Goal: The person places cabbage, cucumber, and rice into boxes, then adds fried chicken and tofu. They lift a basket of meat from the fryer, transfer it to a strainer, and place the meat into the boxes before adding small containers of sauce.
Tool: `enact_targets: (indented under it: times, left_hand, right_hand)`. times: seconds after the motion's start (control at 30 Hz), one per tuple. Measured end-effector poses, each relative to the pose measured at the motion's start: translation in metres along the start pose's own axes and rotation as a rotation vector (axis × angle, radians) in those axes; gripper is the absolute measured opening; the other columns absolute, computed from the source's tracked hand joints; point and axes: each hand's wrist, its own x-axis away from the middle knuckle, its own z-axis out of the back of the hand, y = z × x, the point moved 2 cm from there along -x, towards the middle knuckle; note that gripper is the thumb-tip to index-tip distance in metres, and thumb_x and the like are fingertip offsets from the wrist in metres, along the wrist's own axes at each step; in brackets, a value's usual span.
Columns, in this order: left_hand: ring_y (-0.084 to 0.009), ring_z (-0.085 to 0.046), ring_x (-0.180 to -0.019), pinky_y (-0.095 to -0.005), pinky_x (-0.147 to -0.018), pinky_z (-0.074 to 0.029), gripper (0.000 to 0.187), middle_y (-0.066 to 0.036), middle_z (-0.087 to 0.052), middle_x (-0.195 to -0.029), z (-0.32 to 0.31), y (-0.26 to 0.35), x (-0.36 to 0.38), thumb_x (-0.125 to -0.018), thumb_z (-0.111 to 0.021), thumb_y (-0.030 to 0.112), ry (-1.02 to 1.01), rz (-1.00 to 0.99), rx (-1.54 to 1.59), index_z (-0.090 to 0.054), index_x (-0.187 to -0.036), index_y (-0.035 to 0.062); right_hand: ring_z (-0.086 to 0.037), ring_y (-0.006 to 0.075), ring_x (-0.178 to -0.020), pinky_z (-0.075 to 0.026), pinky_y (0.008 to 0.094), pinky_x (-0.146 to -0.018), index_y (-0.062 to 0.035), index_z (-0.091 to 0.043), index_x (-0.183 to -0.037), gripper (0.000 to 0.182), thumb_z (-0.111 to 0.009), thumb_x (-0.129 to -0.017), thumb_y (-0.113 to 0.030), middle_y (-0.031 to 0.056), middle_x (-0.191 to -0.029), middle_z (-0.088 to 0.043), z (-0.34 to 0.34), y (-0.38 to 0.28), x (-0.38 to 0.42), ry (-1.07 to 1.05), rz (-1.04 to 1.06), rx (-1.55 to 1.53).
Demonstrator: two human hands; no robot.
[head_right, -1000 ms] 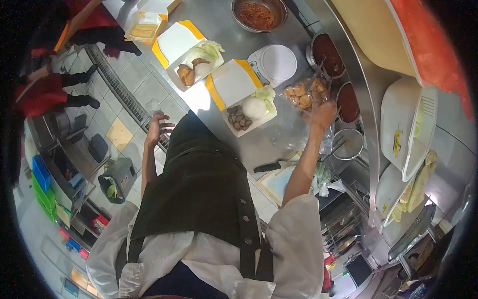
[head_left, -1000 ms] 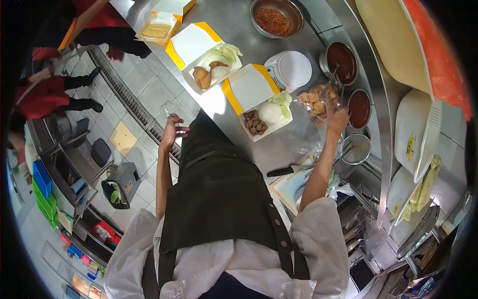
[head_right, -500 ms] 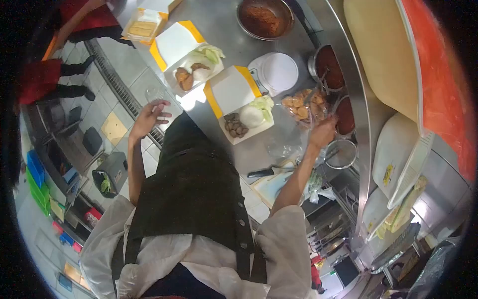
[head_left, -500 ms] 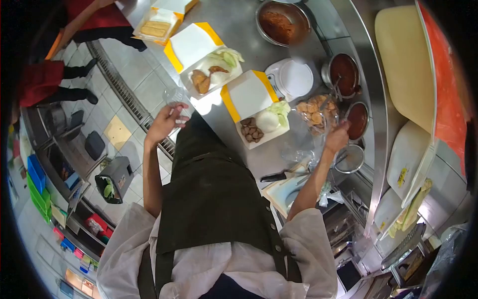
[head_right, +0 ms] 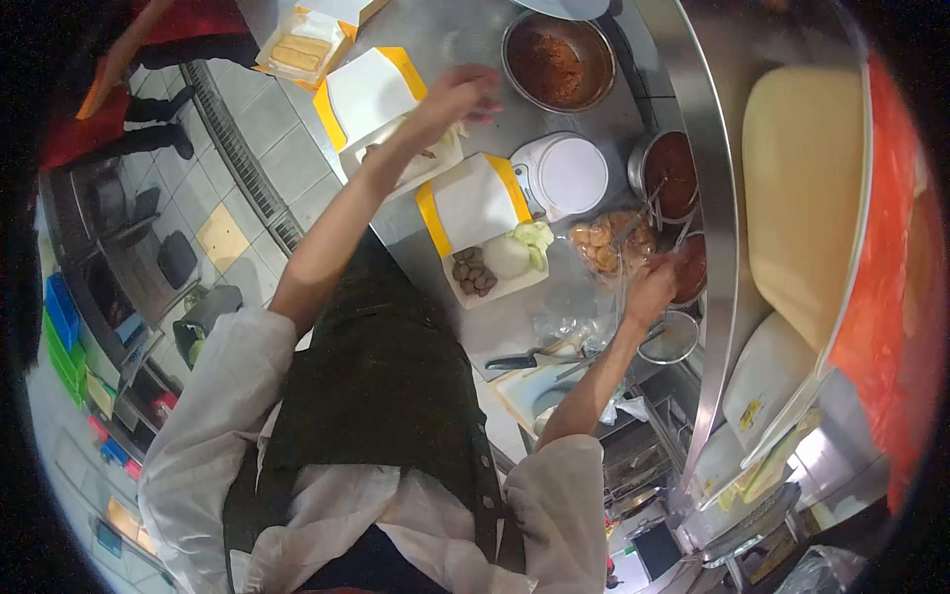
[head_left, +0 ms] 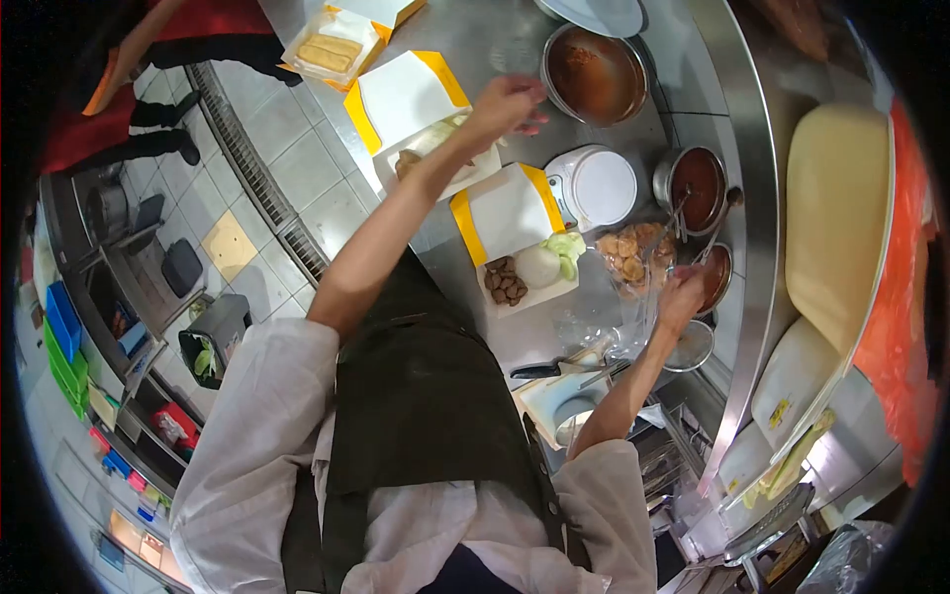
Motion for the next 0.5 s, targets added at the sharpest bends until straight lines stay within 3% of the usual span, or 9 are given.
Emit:
enact_targets:
  times: [0.03, 0.13, 0.2, 0.27, 0.33, 0.43, 0.5]
  left_hand:
    - [-0.0194, -0.067, -0.085, -0.0336, -0.068, -0.057, 0.040, -0.012, -0.064, -0.105, -0.004, -0.006, -0.020, -0.092, -0.061, 0.027, 0.062, -0.062, -0.171, -0.057, -0.120, -0.0018]
    - [-0.0194, -0.068, -0.072, -0.0333, -0.061, -0.058, 0.039, -0.012, -0.068, -0.089, -0.008, -0.025, -0.061, -0.090, -0.065, 0.029, 0.209, -0.216, -0.615, -0.061, -0.110, -0.0040]
    - [-0.0188, -0.067, -0.065, -0.0319, -0.056, -0.058, 0.039, -0.012, -0.069, -0.080, -0.011, -0.024, -0.063, -0.090, -0.066, 0.031, 0.256, -0.279, -0.823, -0.063, -0.104, -0.0055]
    - [-0.0175, -0.067, -0.064, -0.0303, -0.055, -0.058, 0.039, -0.011, -0.069, -0.076, -0.011, -0.029, -0.064, -0.090, -0.067, 0.031, 0.185, -0.208, -0.610, -0.062, -0.100, -0.0065]
    - [-0.0168, -0.067, -0.064, -0.0295, -0.053, -0.058, 0.038, -0.011, -0.069, -0.074, -0.013, -0.032, -0.061, -0.090, -0.068, 0.030, 0.156, -0.158, -0.483, -0.062, -0.097, -0.0071]
    - [-0.0163, -0.068, -0.066, -0.0296, -0.053, -0.059, 0.036, -0.012, -0.069, -0.075, -0.016, -0.034, -0.055, -0.090, -0.069, 0.027, 0.165, -0.125, -0.410, -0.062, -0.095, -0.0074]
    - [-0.0160, -0.068, -0.067, -0.0299, -0.053, -0.059, 0.034, -0.012, -0.068, -0.076, -0.015, -0.036, -0.056, -0.089, -0.070, 0.026, 0.153, -0.109, -0.357, -0.062, -0.095, -0.0073]
  right_hand:
    - [-0.063, 0.0432, -0.091, -0.048, 0.0488, -0.081, 0.0051, -0.049, -0.128, 0.044, -0.049, -0.085, -0.003, 0.0246, -0.095, -0.066, 0.007, -0.031, -0.007, 0.050, 0.008, -0.017]
    - [-0.063, 0.0433, -0.094, -0.047, 0.0487, -0.084, 0.0020, -0.056, -0.123, 0.039, -0.050, -0.086, -0.005, 0.0266, -0.099, -0.066, -0.002, -0.097, -0.039, 0.028, 0.150, -0.157]
    - [-0.063, 0.0437, -0.096, -0.049, 0.0495, -0.083, -0.0006, -0.059, -0.120, 0.036, -0.052, -0.086, -0.008, 0.0277, -0.103, -0.065, -0.032, -0.117, -0.067, -0.117, 0.258, -0.131]
    - [-0.064, 0.0433, -0.094, -0.050, 0.0510, -0.081, 0.0010, -0.059, -0.118, 0.036, -0.055, -0.085, -0.011, 0.0292, -0.100, -0.065, -0.063, -0.148, -0.092, -0.293, 0.243, 0.041]
    - [-0.065, 0.0433, -0.088, -0.052, 0.0516, -0.078, 0.0039, -0.062, -0.107, 0.029, -0.056, -0.082, -0.011, 0.0295, -0.089, -0.066, -0.088, -0.178, -0.103, -0.207, 0.353, 0.118]
    - [-0.065, 0.0437, -0.086, -0.052, 0.0505, -0.078, 0.0051, -0.066, -0.091, 0.020, -0.057, -0.081, -0.010, 0.0296, -0.082, -0.065, -0.118, -0.208, -0.111, -0.332, 0.413, 0.169]
    - [-0.065, 0.0444, -0.084, -0.052, 0.0504, -0.077, 0.0051, -0.066, -0.083, 0.019, -0.057, -0.081, -0.010, 0.0296, -0.081, -0.065, -0.113, -0.210, -0.120, -0.268, 0.425, 0.056]
